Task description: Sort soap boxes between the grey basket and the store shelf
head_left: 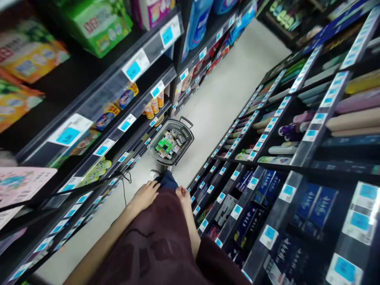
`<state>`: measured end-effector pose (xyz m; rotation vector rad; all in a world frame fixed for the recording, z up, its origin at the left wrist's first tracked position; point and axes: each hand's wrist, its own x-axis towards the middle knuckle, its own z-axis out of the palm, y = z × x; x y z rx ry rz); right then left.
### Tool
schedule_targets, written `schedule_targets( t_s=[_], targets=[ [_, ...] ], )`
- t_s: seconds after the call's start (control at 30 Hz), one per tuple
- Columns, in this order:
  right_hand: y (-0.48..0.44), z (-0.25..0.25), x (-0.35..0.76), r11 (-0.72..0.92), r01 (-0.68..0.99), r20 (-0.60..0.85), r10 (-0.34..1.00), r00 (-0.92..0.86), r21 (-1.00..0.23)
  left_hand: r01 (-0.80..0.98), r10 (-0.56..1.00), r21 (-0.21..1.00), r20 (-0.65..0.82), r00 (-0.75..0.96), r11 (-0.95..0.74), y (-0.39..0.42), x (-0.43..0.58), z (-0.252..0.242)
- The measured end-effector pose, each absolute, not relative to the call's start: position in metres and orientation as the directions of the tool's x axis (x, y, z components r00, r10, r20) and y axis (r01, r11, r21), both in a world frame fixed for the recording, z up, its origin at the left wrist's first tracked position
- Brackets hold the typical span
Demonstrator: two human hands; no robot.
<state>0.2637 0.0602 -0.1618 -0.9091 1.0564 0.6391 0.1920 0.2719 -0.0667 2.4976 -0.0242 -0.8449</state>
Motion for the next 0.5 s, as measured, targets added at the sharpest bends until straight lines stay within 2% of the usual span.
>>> schedule_targets(
  t_s=[0.13,0.27,0.37,0.5],
  targets=[
    [0.042,-0.201,0.306,0.474,-0.791,-0.912,-0.07,0.404,-0.386,0.082,-0.207,0.415,-0.602,0.772,-0.906,0.272,0.227,-0.087],
    [0.035,-0.237,0.386,0.374,-0.768,-0.842,-0.074,0.534,-0.52,0.138,-0.185,0.483,-0.562,0.806,-0.865,0.274,0.263,-0.109],
    [0.043,-0.266,0.426,0.222,-0.782,-0.805,-0.026,0.592,-0.582,0.219,-0.121,0.5,-0.561,0.819,-0.838,0.278,0.282,-0.136],
    [0.053,-0.313,0.432,-0.038,-0.823,-0.824,-0.013,0.567,-0.566,0.276,-0.096,0.447,-0.65,0.754,-0.851,0.29,0.296,-0.184]
  ],
)
